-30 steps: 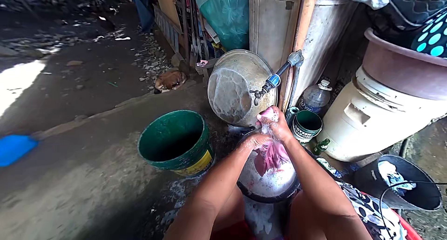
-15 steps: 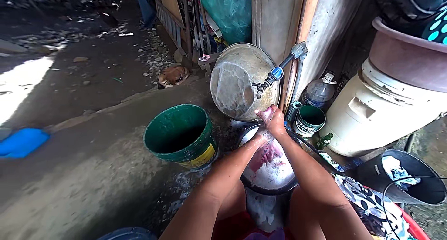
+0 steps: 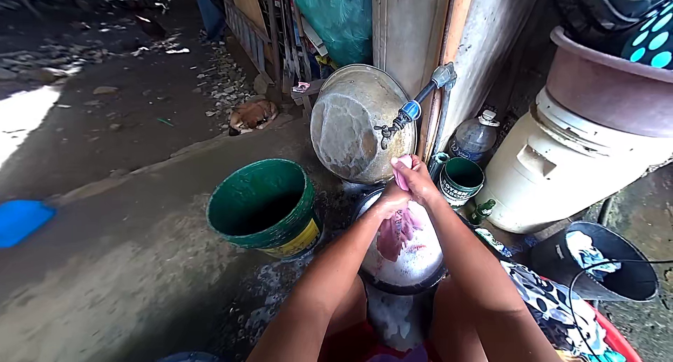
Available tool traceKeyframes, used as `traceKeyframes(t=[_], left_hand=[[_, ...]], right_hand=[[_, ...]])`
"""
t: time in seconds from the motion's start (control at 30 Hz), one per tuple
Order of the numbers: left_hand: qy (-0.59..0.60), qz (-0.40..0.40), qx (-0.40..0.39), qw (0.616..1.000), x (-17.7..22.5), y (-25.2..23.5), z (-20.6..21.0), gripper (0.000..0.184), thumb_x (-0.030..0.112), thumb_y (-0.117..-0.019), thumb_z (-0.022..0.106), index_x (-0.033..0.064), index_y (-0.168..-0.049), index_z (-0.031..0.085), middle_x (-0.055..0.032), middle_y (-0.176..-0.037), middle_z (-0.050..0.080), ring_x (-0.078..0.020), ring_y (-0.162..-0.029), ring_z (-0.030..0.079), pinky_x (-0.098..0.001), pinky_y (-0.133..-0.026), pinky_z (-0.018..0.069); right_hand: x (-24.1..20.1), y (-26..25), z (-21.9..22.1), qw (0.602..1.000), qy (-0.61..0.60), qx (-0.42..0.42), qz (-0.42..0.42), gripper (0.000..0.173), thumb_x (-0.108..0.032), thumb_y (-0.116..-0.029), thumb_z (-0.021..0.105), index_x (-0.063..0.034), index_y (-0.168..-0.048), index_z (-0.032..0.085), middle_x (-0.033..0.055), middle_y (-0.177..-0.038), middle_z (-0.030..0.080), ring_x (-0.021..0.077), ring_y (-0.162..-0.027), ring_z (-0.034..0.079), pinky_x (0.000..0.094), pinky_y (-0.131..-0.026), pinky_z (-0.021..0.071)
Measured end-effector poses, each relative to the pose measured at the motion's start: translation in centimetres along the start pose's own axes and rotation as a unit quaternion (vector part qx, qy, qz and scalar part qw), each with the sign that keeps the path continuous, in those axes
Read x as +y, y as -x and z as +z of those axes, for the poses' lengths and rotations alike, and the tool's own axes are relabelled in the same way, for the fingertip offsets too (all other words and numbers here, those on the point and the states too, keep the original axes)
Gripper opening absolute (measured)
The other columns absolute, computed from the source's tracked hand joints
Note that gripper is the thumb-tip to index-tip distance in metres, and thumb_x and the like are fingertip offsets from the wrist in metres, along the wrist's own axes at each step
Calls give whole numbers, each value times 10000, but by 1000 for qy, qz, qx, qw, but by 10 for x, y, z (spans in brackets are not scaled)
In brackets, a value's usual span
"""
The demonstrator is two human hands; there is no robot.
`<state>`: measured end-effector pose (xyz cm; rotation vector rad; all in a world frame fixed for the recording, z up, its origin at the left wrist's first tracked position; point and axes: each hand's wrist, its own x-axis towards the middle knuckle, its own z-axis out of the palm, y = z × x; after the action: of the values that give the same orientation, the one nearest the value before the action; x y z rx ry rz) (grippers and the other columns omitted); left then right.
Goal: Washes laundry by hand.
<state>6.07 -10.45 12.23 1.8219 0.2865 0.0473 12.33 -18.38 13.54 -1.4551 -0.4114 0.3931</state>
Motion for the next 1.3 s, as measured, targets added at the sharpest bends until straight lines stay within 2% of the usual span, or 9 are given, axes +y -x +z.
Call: traceKeyframes(t=[0.13, 0.27, 0.4, 0.67, 0.77, 0.93, 1.0, 1.13, 1.3], left_hand=[[237, 57, -13, 970, 9, -2, -22, 182, -28, -878, 641, 44, -1044, 617, -42, -868, 654, -111, -765, 618, -295, -713, 546], [299, 105, -81, 945, 5, -17, -34, 67, 51, -1009, 574, 36, -1013, 638, -74, -905, 739, -108, -727, 685, -255, -679, 576], [170, 99, -10, 980, -2, -22, -33, 169, 115, -963, 688, 81, -864, 555, 11, -661, 569, -80, -552, 529, -244, -558, 488], [0, -5, 191, 982, -3, -20, -18, 464, 219, -839, 842, -23, -1162, 612, -191, -1068, 655, -284, -974, 636, -480, -879, 534], [89, -94, 243, 961, -7, -26, -10, 508, 132, -829, 835, -22, -1239, 578, -212, -1136, 640, -310, -1008, 628, -498, -878, 531], [304, -61, 257, 915, -9, -21, -2, 225, 66, -889, 771, 38, -972, 563, -29, -692, 524, -112, -551, 477, -279, -532, 448], [343, 62, 112, 931, -10, -5, -14, 223, 4, -898, 720, 47, -1069, 584, -45, -933, 655, -121, -841, 621, -307, -773, 538], [114, 111, -187, 970, -14, 9, -35, 916, 56, -712, 855, -32, -1458, 332, -123, -1298, 612, -155, -1197, 605, -338, -1059, 499], [94, 43, -80, 991, -12, 11, -17, 533, -116, -676, 796, 17, -1127, 546, 6, -785, 665, -51, -643, 634, -223, -639, 566]], right_hand=[[16, 9, -26, 973, -81, -201, 74, 731, -682, -935, 567, -134, -1410, 473, 19, -1072, 687, 109, -977, 671, 313, -869, 577], [17, 18, -15, 959, -16, -268, 94, 402, -169, -864, 764, -42, -1203, 588, 19, -999, 720, 103, -934, 698, 318, -891, 589], [30, 19, 7, 977, 100, -155, 111, 555, -16, -834, 780, 18, -1337, 547, 119, -1166, 681, 144, -1037, 673, 335, -943, 568], [44, 20, 33, 888, 443, -110, 56, 516, -267, -987, 645, 38, -1397, 575, 246, -1449, 564, 355, -1407, 492, 515, -1183, 373], [40, 24, 41, 823, 546, -104, 112, 489, -273, -999, 596, 27, -1384, 579, 259, -1436, 566, 407, -1369, 523, 598, -1085, 449], [24, 27, 33, 825, 546, -58, 135, 431, -323, -1026, 524, -25, -1320, 629, 225, -1351, 640, 387, -1293, 600, 593, -1035, 484], [7, 28, 22, 870, 484, -12, 96, 428, -355, -998, 591, -11, -1235, 680, 239, -1258, 683, 399, -1240, 629, 600, -1032, 479], [-21, 24, 5, 959, 276, 56, -8, 355, -159, -845, 800, 52, -1106, 682, 232, -1019, 709, 352, -1009, 683, 559, -933, 530], [-27, 20, 26, 994, 4, 51, -98, 302, 4, -861, 787, 50, -1120, 639, 118, -881, 732, 168, -741, 726, 345, -751, 637]])
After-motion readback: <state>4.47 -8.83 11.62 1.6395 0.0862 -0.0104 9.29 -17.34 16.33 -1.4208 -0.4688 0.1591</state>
